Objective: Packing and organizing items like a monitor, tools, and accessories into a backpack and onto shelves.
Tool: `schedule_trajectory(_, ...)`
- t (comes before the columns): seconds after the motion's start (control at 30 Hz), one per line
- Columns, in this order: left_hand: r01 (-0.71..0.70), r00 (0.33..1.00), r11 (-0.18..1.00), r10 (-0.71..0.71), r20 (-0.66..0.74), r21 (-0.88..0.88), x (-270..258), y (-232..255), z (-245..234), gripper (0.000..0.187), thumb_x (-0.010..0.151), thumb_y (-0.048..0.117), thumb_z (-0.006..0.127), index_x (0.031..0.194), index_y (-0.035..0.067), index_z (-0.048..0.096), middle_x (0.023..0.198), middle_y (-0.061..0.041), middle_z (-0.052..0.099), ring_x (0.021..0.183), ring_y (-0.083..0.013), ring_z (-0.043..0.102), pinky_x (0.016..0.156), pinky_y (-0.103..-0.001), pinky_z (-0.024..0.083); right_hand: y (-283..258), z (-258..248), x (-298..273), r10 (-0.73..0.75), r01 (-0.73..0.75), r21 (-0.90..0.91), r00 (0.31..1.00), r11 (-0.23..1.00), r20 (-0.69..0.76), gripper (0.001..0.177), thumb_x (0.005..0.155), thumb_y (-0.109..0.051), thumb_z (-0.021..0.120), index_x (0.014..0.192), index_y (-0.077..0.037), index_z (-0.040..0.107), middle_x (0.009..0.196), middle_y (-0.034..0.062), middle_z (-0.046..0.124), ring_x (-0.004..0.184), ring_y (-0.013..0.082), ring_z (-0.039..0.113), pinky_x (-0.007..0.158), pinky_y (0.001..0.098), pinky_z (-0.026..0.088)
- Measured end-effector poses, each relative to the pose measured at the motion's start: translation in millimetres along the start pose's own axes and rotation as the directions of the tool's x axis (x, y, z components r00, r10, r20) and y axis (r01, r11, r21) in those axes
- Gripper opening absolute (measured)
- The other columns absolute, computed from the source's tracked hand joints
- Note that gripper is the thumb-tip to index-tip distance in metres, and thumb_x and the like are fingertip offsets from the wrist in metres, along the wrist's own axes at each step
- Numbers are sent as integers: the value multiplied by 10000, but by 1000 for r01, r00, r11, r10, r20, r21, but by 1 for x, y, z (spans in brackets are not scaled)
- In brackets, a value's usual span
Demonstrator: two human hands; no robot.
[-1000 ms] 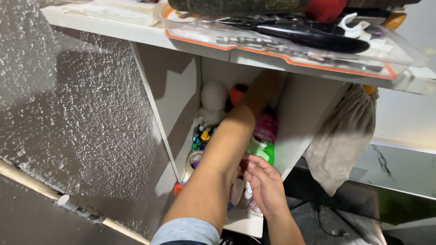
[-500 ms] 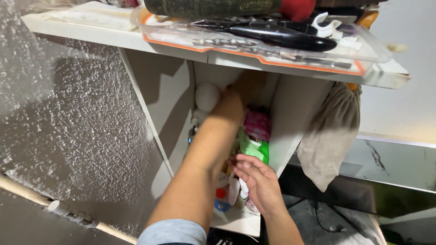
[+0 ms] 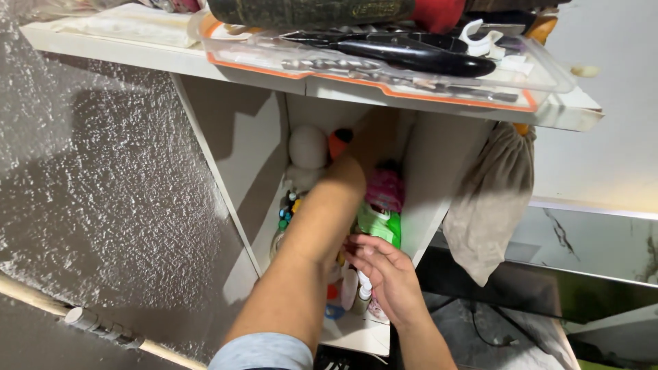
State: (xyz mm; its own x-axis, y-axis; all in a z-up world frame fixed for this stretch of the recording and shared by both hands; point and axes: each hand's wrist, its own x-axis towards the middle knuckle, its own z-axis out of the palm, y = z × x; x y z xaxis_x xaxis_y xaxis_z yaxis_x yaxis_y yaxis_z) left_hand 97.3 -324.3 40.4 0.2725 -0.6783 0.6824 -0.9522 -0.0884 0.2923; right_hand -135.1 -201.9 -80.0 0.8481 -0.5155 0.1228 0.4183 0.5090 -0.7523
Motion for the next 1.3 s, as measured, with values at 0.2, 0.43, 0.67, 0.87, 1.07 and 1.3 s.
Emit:
schedule_trajectory(0.2, 10, 1000, 1000, -10, 5, 1, -4, 3, -8, 418, 964, 306, 578, 1276, 32, 628, 1245, -280, 642, 1152, -472, 590, 984, -546, 458, -4, 12, -3, 58, -57, -44, 998, 997, 12, 294, 965, -33, 564, 1217, 90, 652, 1161, 172, 723, 1031, 255, 718, 962, 376, 547)
schedule_trajectory(0.43, -9, 997, 993, 0, 82, 119, 15, -63, 66, 309, 939, 209, 580, 1167, 29, 687, 1173, -258, 691, 1098, -434, 660, 974, -514, 519, 12, 4, 0, 74, -75, -24, 996, 997, -40, 290, 980, -5, 560, 1250, 71, 632, 1224, 137, 711, 1057, 207, 672, 932, 364, 521)
schedule_trajectory(0.67, 36, 995, 986, -50, 83, 162, 17, -61, 69, 296, 930, 132, 551, 1172, 24, 685, 1169, -264, 684, 1065, -435, 669, 923, -528, 527, 1, 20, -8, 86, -83, -54, 995, 995, 52, 295, 974, -36, 532, 1228, 64, 643, 1176, 159, 722, 1063, 238, 712, 982, 387, 555)
schedule_trajectory(0.87, -146, 988, 975, 134, 78, 167, 20, -50, 63, 331, 913, 144, 596, 1212, 12, 651, 1215, -276, 662, 1145, -445, 628, 1005, -509, 500, 7, 13, -9, 98, -97, -60, 995, 993, 12, 281, 983, -21, 545, 1235, 59, 638, 1154, 149, 717, 1058, 226, 696, 961, 383, 544)
schedule_trajectory(1.07, -187, 982, 981, 188, 14, -60, 7, -65, 88, 424, 817, 143, 636, 1210, -16, 623, 1201, -314, 635, 1126, -490, 585, 969, -511, 488, 9, 12, -13, 102, -101, -56, 995, 993, 8, 283, 961, -28, 554, 1218, 50, 643, 1168, 120, 725, 1035, 199, 693, 924, 351, 546)
schedule_trajectory(1.3, 214, 964, 977, -210, 162, -5, -6, -41, 70, 291, 948, 253, 531, 1127, 113, 712, 1203, -210, 698, 1147, -410, 643, 993, -529, 513, 4, 15, -16, 104, -103, -72, 995, 992, 1, 255, 981, -37, 568, 1209, 49, 641, 1164, 111, 718, 1034, 181, 684, 898, 327, 544)
